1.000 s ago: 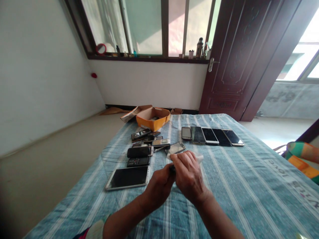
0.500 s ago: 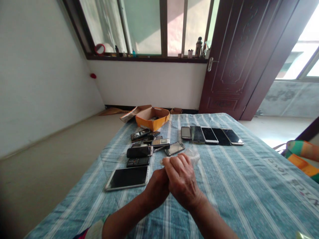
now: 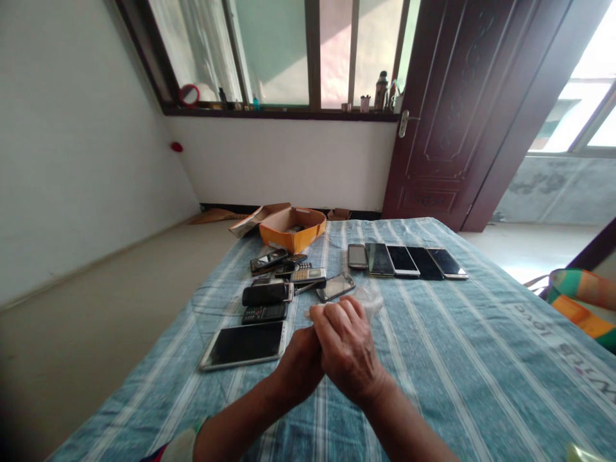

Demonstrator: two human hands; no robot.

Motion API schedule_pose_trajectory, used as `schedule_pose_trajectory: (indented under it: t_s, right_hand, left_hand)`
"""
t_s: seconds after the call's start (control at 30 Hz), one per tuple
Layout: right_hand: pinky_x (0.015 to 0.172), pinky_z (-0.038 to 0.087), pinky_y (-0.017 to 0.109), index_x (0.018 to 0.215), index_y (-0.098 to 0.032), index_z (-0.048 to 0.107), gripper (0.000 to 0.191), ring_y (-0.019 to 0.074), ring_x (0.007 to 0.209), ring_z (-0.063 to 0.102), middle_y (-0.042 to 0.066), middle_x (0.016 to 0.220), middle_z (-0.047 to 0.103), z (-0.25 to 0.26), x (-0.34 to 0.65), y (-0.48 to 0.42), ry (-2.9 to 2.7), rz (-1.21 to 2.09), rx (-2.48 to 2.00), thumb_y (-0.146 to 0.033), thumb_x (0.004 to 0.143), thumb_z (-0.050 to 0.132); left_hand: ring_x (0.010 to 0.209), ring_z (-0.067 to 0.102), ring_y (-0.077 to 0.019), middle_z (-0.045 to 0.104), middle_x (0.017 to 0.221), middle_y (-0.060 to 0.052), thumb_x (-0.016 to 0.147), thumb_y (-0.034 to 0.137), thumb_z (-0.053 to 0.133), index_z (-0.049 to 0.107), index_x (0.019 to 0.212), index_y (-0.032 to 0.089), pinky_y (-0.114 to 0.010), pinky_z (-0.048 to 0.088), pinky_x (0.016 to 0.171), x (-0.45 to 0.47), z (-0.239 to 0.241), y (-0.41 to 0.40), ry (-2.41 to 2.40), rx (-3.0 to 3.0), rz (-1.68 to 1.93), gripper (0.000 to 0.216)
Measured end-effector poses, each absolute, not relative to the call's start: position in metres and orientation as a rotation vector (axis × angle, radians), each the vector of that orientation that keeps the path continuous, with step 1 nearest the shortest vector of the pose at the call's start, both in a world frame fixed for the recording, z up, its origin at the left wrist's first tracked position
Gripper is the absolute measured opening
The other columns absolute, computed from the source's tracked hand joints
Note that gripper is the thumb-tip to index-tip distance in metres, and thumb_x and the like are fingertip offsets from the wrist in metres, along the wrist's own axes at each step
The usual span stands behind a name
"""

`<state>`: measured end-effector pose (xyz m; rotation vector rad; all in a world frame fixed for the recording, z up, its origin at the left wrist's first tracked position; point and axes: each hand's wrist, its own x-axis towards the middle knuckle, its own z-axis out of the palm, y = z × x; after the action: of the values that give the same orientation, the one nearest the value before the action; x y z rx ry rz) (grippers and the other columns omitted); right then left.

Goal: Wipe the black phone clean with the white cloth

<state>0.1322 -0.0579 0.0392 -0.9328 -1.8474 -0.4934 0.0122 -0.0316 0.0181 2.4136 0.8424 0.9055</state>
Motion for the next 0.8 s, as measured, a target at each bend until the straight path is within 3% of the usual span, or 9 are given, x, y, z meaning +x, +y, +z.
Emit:
schedule_pose_trajectory:
  t_s: [0.2,0.33,0.5,0.8]
  right_hand:
    - [0.071,0.045,0.036,0.112,-0.016,0.058,0.026,0.0196,0.076,0.053,0.006,0.078,0.058,0.039,0.136,-0.056,-1.819,-0.474,-0.951,-0.007,0.091,0.046]
    - [0.071,0.045,0.035,0.107,-0.014,0.059,0.024,0.0188,0.075,0.052,0.007,0.078,0.058,0.035,0.146,-0.052,-1.799,-0.471,-0.988,-0.007,0.091,0.043]
    - [0.072,0.045,0.035,0.106,-0.014,0.062,0.028,0.0189,0.076,0.055,0.006,0.076,0.059,0.033,0.151,-0.049,-1.763,-0.450,-1.028,-0.007,0.090,0.041]
    - [0.071,0.047,0.034,0.102,-0.015,0.065,0.028,0.0187,0.075,0.057,0.007,0.078,0.062,0.036,0.152,-0.051,-1.669,-0.382,-1.093,-0.010,0.091,0.040]
  left_hand:
    - [0.066,0.066,-0.0197,0.069,0.077,-0.009,0.088,0.020,0.039,0.058,0.092,0.013,-0.027,0.047,0.059,0.012,0.014,-0.032,0.847,2.257,0.949,0.020]
    - [0.073,0.064,-0.0157,0.069,0.086,-0.004,0.081,0.014,0.051,0.058,0.092,0.016,-0.024,0.047,0.066,0.014,0.006,-0.031,0.812,2.110,0.874,0.013]
    - [0.066,0.057,-0.0143,0.061,0.070,0.001,0.074,0.013,0.063,0.059,0.074,0.017,-0.023,0.041,0.062,0.017,-0.005,-0.028,1.011,2.231,0.649,0.006]
    - [0.066,0.053,-0.0143,0.054,0.069,0.002,0.075,0.015,0.061,0.058,0.072,0.018,-0.023,0.039,0.061,0.023,-0.009,-0.028,1.081,2.276,0.649,0.005]
